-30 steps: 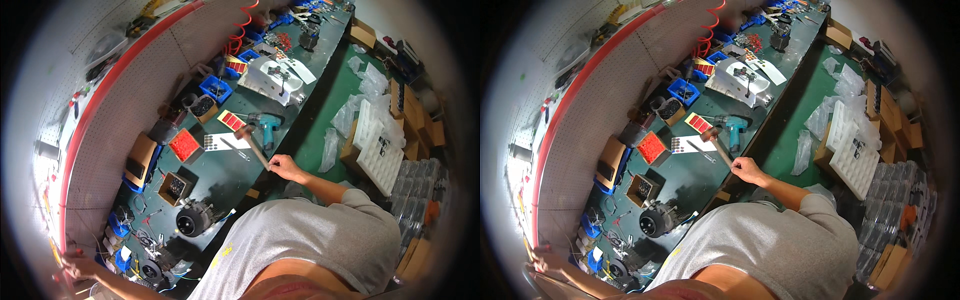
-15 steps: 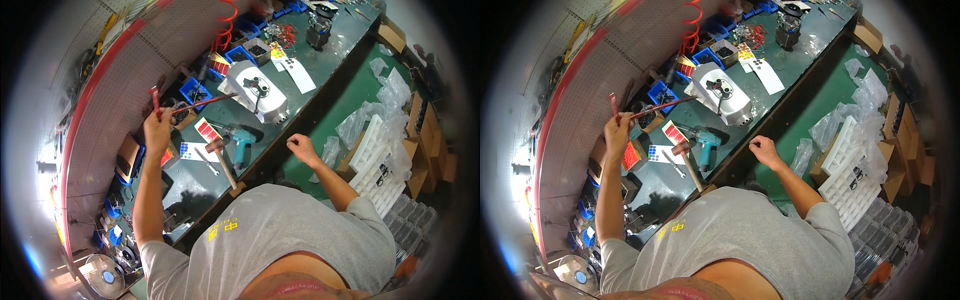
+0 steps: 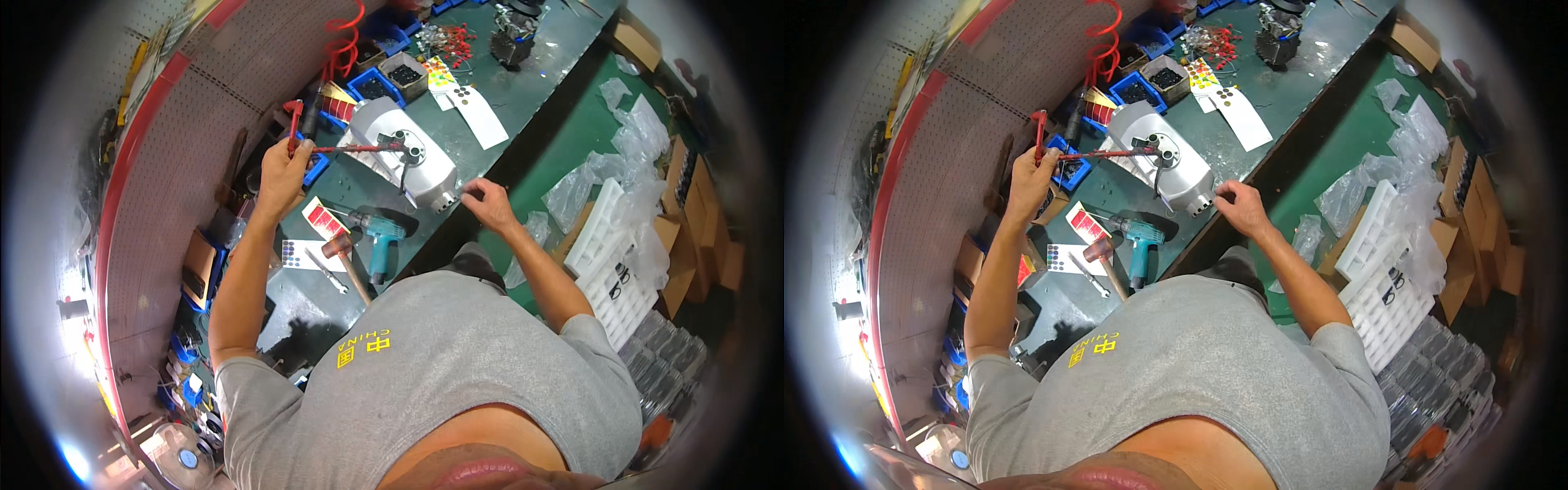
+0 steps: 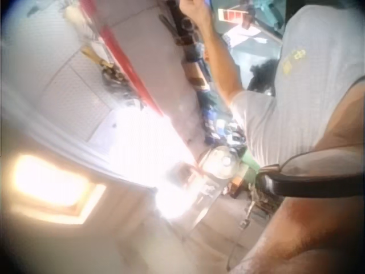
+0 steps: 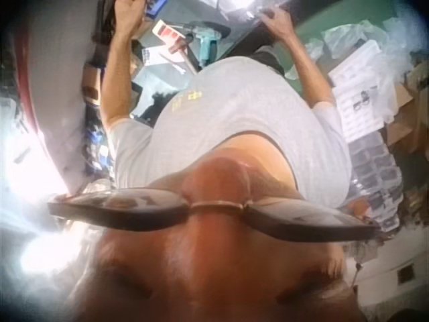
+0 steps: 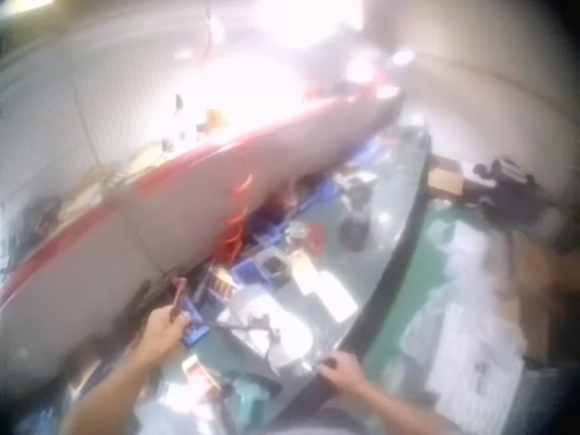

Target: The person assembles a silver metal housing by fastening screws with a power drill, applying a red label, and inserting pins with a hammer. The person then uses pliers to adjust a wire and places the finished unit on a pallet with other similar units.

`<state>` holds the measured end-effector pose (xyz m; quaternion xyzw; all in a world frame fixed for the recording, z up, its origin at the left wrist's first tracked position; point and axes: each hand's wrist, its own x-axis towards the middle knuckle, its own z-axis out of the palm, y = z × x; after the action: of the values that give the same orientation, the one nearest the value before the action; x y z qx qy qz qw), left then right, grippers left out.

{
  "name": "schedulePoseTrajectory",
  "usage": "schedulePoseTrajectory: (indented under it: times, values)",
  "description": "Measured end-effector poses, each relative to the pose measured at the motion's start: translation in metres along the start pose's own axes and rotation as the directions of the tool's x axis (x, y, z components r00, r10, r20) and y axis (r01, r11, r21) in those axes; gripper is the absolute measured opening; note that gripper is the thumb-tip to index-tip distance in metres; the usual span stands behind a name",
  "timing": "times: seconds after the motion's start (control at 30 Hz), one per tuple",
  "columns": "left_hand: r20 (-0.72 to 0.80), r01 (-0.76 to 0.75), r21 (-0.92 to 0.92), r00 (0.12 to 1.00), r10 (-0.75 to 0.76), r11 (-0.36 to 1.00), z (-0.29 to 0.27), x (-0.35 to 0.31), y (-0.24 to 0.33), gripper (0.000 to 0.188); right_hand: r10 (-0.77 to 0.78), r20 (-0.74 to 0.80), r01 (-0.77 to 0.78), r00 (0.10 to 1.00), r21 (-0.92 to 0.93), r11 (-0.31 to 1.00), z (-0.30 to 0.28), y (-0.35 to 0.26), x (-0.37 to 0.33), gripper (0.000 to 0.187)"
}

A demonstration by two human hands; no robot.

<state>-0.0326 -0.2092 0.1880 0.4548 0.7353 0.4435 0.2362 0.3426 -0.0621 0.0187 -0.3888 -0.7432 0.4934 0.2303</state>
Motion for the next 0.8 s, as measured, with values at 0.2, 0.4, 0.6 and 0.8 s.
schedulePoseTrajectory:
  times: [0.2, 0.4, 0.6, 0.8]
  values:
    - [-0.004, 0.134, 0.070, 0.991, -0.134, 0.989, 0.001, 0.011, 0.048, 0.028, -0.344, 0.186, 0.366, 0.920, -0.100, 0.925, 0.005, 0.006, 0.119, 0.052]
    - [-0.125, 0.292, 0.198, 0.954, -0.271, 0.936, 0.016, 0.012, 0.076, 0.028, -0.501, 0.443, 0.600, 0.743, -0.112, 0.792, 0.025, -0.011, 0.181, 0.086]
    - [-0.180, 0.408, 0.244, 0.910, -0.372, 0.880, 0.030, 0.018, 0.097, 0.028, -0.458, 0.606, 0.623, 0.650, -0.081, 0.778, 0.033, -0.019, 0.201, 0.091]
    - [-0.170, 0.440, 0.232, 0.897, -0.409, 0.868, 0.035, 0.028, 0.107, 0.028, -0.448, 0.633, 0.619, 0.632, -0.064, 0.783, 0.025, -0.022, 0.209, 0.093]
